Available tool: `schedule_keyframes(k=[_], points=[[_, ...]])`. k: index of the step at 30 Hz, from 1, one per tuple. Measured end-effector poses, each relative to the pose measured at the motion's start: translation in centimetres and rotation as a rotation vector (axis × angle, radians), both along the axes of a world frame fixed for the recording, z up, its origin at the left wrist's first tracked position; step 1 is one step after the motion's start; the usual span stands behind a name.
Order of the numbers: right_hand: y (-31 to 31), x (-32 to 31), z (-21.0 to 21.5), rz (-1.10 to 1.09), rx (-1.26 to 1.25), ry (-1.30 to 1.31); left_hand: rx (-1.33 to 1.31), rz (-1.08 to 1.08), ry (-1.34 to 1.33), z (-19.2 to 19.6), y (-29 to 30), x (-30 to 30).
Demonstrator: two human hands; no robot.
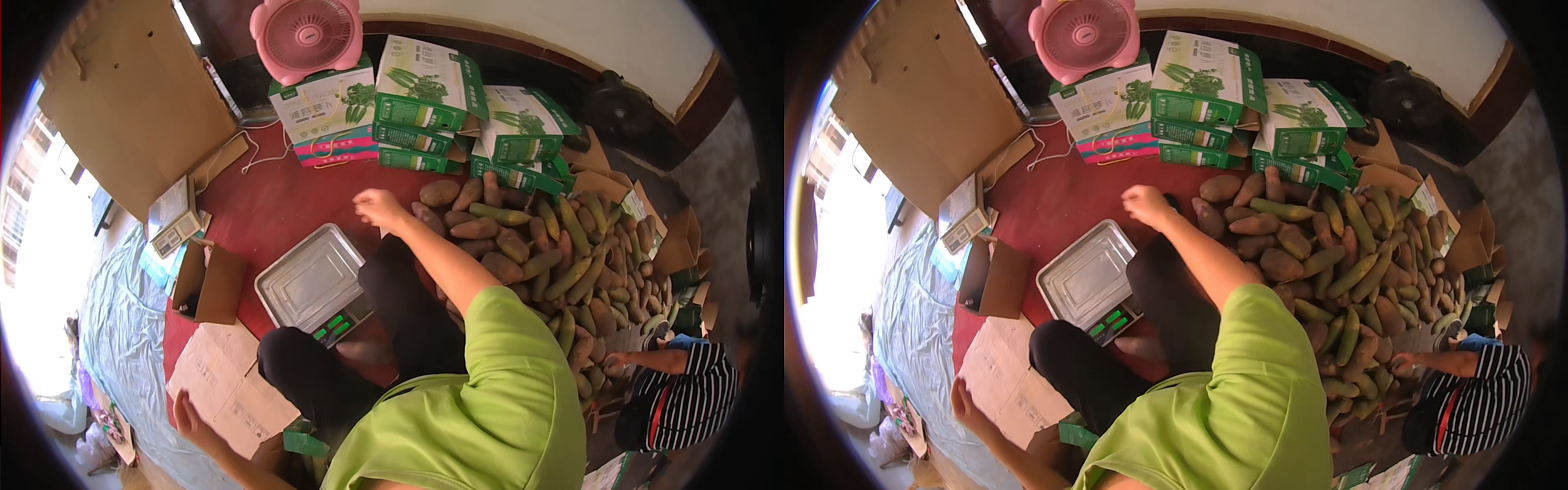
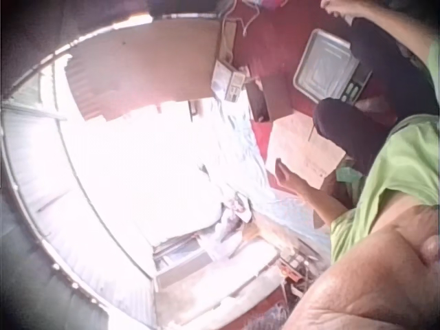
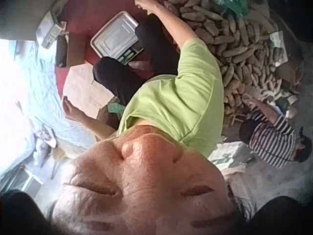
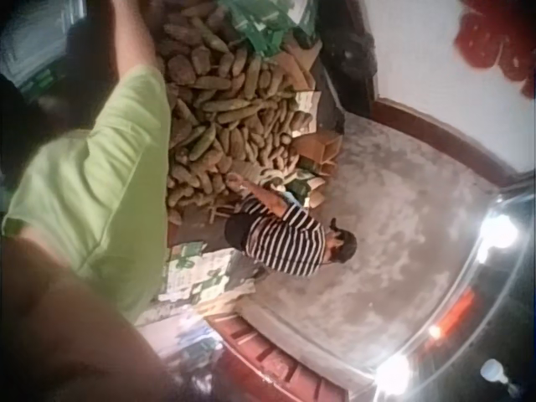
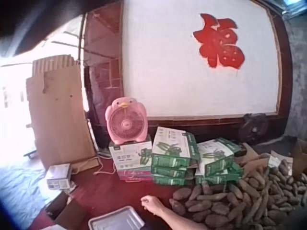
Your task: Sorting root vegetables from a pile and weighing them on a scale before placing them into boxes.
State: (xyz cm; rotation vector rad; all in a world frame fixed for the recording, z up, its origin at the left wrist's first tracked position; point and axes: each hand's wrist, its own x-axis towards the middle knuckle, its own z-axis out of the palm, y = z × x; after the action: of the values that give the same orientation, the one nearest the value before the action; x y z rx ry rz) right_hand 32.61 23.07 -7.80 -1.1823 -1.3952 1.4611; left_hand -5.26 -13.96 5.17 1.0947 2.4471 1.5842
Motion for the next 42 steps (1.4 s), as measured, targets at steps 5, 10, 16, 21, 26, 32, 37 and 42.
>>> schedule_keyframes(k=[5,10,16,21,26,32,37,42], points=[[-1.8,10.3,-6.2,-0.305,-0.321,-0.127,-0.03,-0.457,-0.046,2.2,12.1,9.5],[-4.0,17.6,-11.0,-0.502,-0.577,-0.105,-0.2,-0.949,-0.155,0.0,19.7,15.8],[-0.8,19.9,-12.2,-0.578,-0.594,0.03,-0.585,-0.992,0.004,-8.9,21.5,14.9],[4.2,20.6,-11.0,-0.602,-0.514,0.09,-0.953,-0.971,0.242,-8.7,21.4,14.6],[9.3,20.5,-9.8,-0.615,-0.419,0.172,-0.885,-0.929,0.228,-9.2,22.3,14.5],[14.0,19.7,-6.4,-0.623,-0.367,0.253,-0.936,-0.945,0.247,-9.0,22.6,14.9],[16.4,20.5,-6.0,-0.668,-0.308,0.187,-0.958,-0.918,0.203,-9.3,23.2,14.7],[15.6,25.7,-8.1,-0.842,-0.306,0.139,-1.006,-0.883,0.177,-10.4,23.1,13.4]])
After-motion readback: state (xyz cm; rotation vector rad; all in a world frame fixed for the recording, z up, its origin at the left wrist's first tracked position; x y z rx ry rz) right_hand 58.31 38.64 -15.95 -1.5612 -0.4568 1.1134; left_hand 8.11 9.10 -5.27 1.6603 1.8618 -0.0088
